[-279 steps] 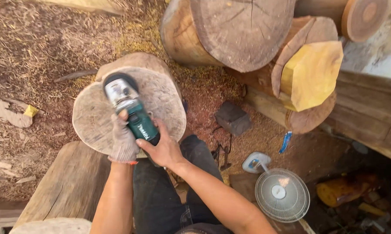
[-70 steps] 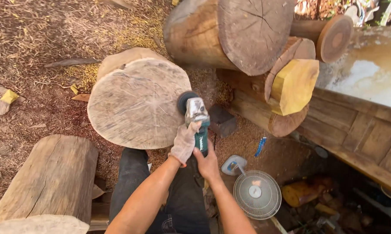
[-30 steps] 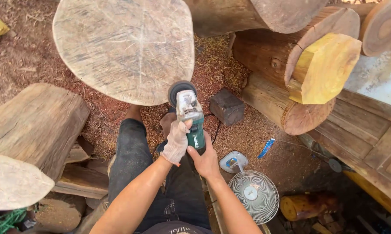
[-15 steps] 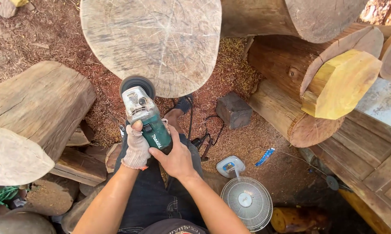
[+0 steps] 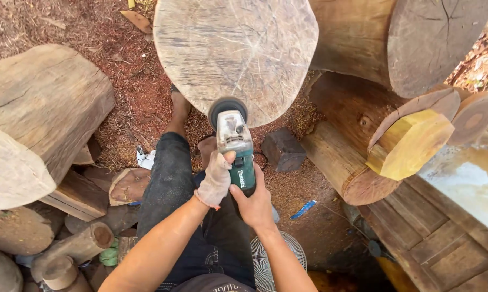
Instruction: The person sands a large tree trunk section using an angle grinder.
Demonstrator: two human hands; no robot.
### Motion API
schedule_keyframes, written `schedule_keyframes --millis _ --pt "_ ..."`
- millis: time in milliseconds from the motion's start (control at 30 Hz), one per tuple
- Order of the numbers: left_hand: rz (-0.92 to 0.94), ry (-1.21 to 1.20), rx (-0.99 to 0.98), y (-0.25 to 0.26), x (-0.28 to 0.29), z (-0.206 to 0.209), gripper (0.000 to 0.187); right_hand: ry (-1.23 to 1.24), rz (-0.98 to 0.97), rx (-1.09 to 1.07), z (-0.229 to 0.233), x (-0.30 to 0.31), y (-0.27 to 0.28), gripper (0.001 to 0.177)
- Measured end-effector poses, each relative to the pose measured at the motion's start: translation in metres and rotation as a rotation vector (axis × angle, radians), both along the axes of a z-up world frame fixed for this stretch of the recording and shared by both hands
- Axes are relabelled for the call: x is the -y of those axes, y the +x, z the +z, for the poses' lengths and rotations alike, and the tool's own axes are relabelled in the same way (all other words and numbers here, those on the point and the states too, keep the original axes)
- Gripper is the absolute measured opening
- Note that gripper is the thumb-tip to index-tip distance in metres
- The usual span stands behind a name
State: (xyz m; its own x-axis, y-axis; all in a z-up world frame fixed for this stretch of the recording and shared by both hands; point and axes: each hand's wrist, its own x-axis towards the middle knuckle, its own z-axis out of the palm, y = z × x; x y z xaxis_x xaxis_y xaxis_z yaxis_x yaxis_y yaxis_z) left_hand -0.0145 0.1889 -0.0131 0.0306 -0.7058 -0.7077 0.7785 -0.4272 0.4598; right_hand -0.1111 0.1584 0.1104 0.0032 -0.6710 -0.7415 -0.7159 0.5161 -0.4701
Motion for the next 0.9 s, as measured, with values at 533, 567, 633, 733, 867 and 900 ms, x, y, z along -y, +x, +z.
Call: schedule_keyframes --millis 533,567,633,733,867,900 --pt "0.119 -0.023 -0.135 0.014 0.013 0.014 0.064 0.060 0.084 -0.035 0.006 0.023 0.016 0.082" --pt "0.144 -0.018 -0.172 0.021 0.014 0.014 0.062 0.066 0.106 -0.033 0.006 0.028 0.022 0.082" --pt "0.168 -0.009 -0.200 0.027 0.014 0.012 0.061 0.078 0.126 -0.023 0.007 0.032 0.028 0.082" --pt "0.182 -0.019 -0.233 0.008 -0.002 0.002 0.058 0.073 0.073 -0.028 0.007 0.017 0.016 0.080" --pt "-0.112 0.132 0.165 -0.027 -0.024 -0.020 0.057 0.046 0.049 -0.075 -0.002 0.002 -0.009 0.083" --pt "-0.235 0.164 0.377 -0.034 -0.028 -0.022 0.056 0.076 0.002 -0.079 -0.001 0.001 -0.012 0.083"
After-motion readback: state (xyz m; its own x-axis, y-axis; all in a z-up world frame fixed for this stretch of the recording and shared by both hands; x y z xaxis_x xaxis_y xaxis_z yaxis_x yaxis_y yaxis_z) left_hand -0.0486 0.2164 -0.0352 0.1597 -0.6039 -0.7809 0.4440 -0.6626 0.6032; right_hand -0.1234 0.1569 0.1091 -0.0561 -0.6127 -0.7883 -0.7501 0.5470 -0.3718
